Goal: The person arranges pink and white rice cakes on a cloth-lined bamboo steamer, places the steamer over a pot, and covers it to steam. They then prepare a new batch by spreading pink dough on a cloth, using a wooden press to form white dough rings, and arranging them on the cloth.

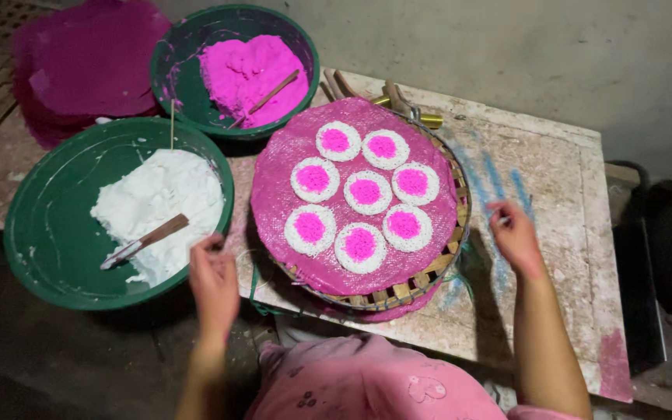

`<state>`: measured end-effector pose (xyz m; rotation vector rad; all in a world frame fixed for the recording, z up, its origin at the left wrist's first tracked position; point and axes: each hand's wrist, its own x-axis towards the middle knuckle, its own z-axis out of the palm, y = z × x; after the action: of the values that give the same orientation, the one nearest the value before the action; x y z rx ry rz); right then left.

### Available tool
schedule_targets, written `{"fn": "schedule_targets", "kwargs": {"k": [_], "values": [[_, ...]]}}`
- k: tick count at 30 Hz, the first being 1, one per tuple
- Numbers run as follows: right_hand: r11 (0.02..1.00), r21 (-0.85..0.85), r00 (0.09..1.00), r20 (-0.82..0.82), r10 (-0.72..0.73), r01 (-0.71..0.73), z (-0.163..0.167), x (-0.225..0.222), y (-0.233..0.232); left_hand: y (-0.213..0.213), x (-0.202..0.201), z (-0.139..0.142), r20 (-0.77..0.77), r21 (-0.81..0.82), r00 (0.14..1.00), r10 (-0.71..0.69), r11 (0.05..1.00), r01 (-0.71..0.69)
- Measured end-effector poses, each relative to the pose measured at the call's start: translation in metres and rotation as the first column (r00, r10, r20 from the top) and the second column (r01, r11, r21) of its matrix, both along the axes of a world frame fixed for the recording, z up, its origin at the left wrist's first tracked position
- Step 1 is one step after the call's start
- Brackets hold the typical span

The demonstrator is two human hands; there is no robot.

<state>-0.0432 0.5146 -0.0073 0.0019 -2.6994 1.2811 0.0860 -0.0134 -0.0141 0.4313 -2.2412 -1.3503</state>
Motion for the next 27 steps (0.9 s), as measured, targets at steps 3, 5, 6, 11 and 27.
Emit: {"fn": "schedule_targets", "kwargs": {"k": [3, 5, 6, 11, 27], "values": [[0.985, 0.042, 0.924, 0.355, 0.143, -0.168, -0.032, 0.019, 0.011, 0.021, 0.019, -0.049, 0.093, -0.075, 0.966, -0.241, 0.966, 0.249], [0.932, 0.315, 0.974, 0.191, 0.120, -0.176, -0.043, 0.027, 0.003, 0.031, 0.016, -0.076, 0.002, -0.420, 0.966, -0.259, 0.877, 0.236], [0.883, 0.442, 0.987, 0.101, 0.127, -0.159, -0.045, 0.027, 0.001, 0.035, 0.010, -0.086, 0.075, -0.415, 0.969, -0.236, 0.876, 0.245], [0.769, 0.508, 0.919, -0.278, -0.279, 0.387, -0.017, 0.013, 0.019, 0.044, -0.007, -0.096, 0.347, -0.590, 0.937, -0.048, 0.765, 0.258], [0.406, -0.837, 0.919, -0.393, 0.024, -0.368, 0.093, -0.035, 0.065, 0.030, -0.007, -0.028, 0.408, -0.602, 0.910, 0.075, 0.771, 0.207]]}}
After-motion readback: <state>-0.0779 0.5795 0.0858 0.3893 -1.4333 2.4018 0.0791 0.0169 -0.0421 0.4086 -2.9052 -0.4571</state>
